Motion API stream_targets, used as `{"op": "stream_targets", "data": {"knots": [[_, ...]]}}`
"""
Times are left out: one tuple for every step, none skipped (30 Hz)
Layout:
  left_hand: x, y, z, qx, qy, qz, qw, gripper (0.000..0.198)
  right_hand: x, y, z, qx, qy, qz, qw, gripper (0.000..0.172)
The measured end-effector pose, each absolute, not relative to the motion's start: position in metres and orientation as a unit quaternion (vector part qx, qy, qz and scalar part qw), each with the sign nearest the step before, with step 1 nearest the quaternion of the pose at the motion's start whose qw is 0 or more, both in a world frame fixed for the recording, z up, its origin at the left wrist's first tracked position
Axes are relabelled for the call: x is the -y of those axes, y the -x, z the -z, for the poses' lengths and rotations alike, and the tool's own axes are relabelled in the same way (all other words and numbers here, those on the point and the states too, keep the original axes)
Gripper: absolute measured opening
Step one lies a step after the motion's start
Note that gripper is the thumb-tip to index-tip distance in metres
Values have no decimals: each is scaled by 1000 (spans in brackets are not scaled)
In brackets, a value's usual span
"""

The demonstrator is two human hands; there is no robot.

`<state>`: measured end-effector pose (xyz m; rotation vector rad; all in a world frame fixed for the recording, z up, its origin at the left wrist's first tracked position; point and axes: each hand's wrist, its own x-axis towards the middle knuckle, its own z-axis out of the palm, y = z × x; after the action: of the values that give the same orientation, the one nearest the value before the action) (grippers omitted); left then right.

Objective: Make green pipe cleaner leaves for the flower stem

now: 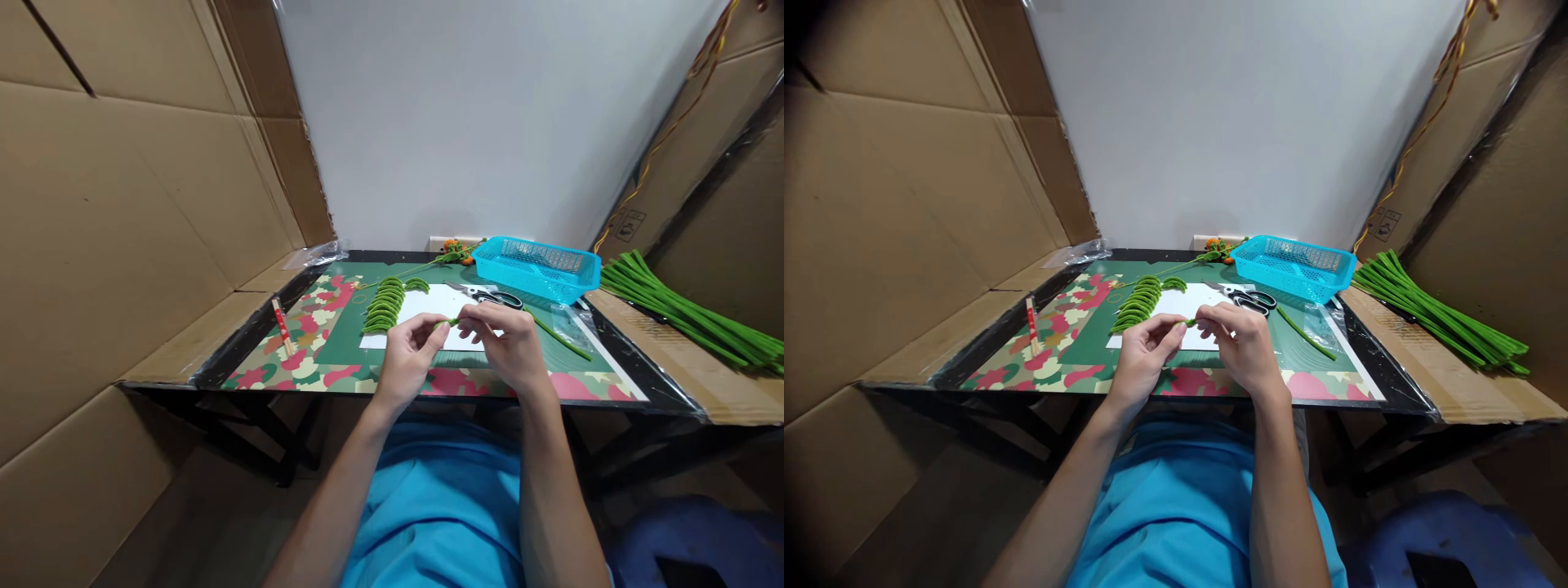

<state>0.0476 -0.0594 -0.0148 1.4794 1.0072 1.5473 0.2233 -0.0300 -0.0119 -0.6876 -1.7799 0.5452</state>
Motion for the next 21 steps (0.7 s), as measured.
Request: {"op": "stream_targets", "data": {"knots": [[59,-47,15,-397,-578,-605,376,30,30,-224,12,760,293,-220,537,28],[58,-47,15,-400,-580,-602,376,30,30,-224,12,766,295,-216,529,30],[58,-47,15,-403,-582,-597,376,30,30,-225,12,769,297,-215,524,32],[57,-47,16,-405,-583,-594,377,31,30,-225,12,768,300,-219,522,32],[57,-47,16,-406,-582,-593,381,32,30,-225,12,763,303,-228,524,30],[57,-46,16,-406,-578,-593,386,33,30,-225,13,754,305,-240,529,28],[56,-46,16,-405,-572,-595,393,34,30,-225,13,744,307,-256,534,24],[56,-46,16,-405,-566,-596,401,35,30,-224,14,735,309,-273,538,20],[56,-46,16,-405,-560,-596,409,35,30,-224,14,728,309,-288,541,18],[56,-46,16,-405,-556,-595,416,35,30,-223,14,724,307,-298,542,18],[56,-46,16,-406,-553,-594,420,34,31,-223,14,723,304,-303,542,20],[57,-46,16,-407,-551,-594,423,34,31,-222,14,724,303,-303,541,21],[57,-46,16,-408,-550,-593,424,33,32,-222,13,726,301,-301,540,21],[57,-46,16,-408,-551,-592,424,33,32,-222,13,729,301,-297,538,21],[57,-46,16,-408,-552,-593,421,32,33,-223,13,733,300,-294,535,22],[57,-46,16,-409,-553,-594,418,32,33,-223,13,736,298,-293,531,23],[57,-46,17,-409,-552,-597,414,32,33,-223,13,740,297,-293,528,24],[57,-46,17,-410,-551,-600,411,32,32,-223,14,742,295,-294,525,26],[56,-46,18,-412,-547,-603,410,32,32,-223,14,744,295,-294,522,27],[56,-46,18,-413,-543,-606,409,33,32,-222,15,746,295,-292,520,28],[56,-45,18,-414,-539,-608,410,33,32,-222,15,748,296,-289,519,27]]}}
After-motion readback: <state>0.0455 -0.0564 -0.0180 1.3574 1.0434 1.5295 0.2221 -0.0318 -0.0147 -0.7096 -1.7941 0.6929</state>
